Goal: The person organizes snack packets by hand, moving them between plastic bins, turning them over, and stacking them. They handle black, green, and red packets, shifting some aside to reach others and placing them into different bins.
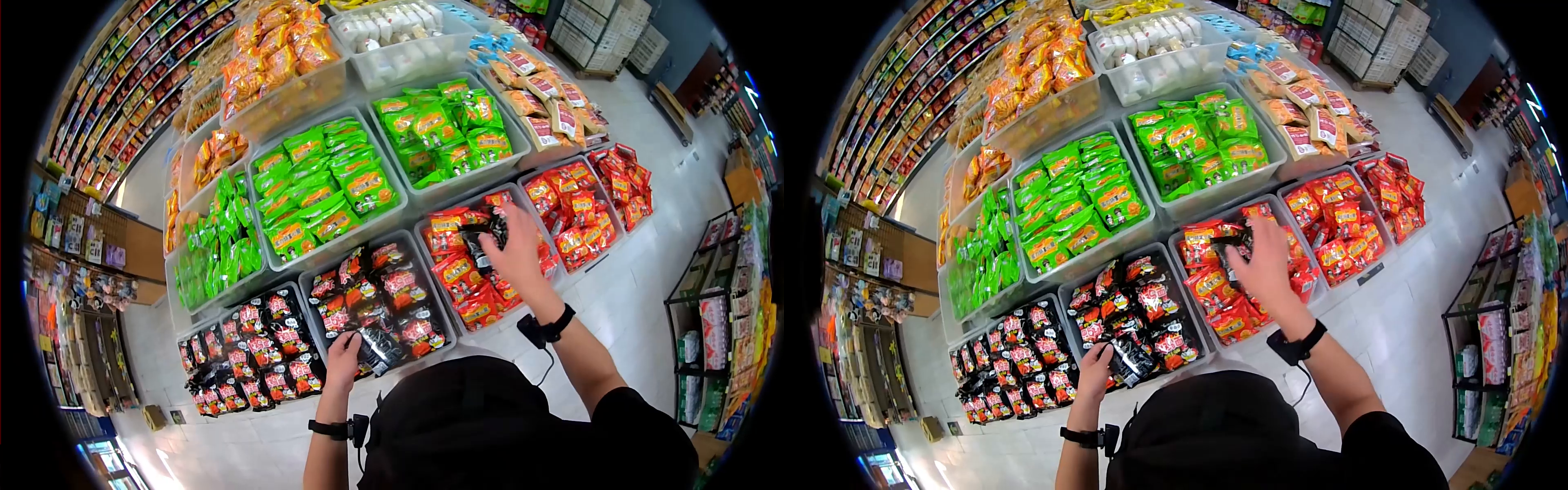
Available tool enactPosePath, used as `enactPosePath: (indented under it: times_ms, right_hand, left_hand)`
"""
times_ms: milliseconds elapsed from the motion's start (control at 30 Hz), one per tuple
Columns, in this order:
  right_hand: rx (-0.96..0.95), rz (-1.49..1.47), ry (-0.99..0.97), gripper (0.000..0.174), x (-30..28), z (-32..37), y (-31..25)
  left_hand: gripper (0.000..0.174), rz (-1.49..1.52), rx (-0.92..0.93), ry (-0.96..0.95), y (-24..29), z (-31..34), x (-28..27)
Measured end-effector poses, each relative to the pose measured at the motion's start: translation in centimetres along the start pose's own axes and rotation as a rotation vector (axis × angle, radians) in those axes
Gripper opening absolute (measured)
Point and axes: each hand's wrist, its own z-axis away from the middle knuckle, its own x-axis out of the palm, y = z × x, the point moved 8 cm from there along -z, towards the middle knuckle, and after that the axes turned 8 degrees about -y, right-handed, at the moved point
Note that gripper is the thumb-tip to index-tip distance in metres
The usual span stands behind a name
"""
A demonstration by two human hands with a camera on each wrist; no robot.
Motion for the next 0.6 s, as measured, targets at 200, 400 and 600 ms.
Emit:
enactPosePath:
  times_ms: [200, 400, 600]
  right_hand:
    - [0.17, -0.675, -1.172, 0.063, 14.4, 9.3, -10.1]
    - [0.407, -0.946, -1.243, 0.059, 21.6, 11.7, -10.1]
    - [0.476, -1.15, -1.129, 0.091, 14.1, 8.1, -10.9]
  left_hand:
    - [0.021, 0.031, 0.094, -0.007, 0.7, -0.9, 0.9]
    - [0.017, 0.137, 0.214, 0.003, 2.9, -1.7, 2.0]
    - [0.013, -0.148, 0.397, -0.069, 9.9, 0.3, 8.2]
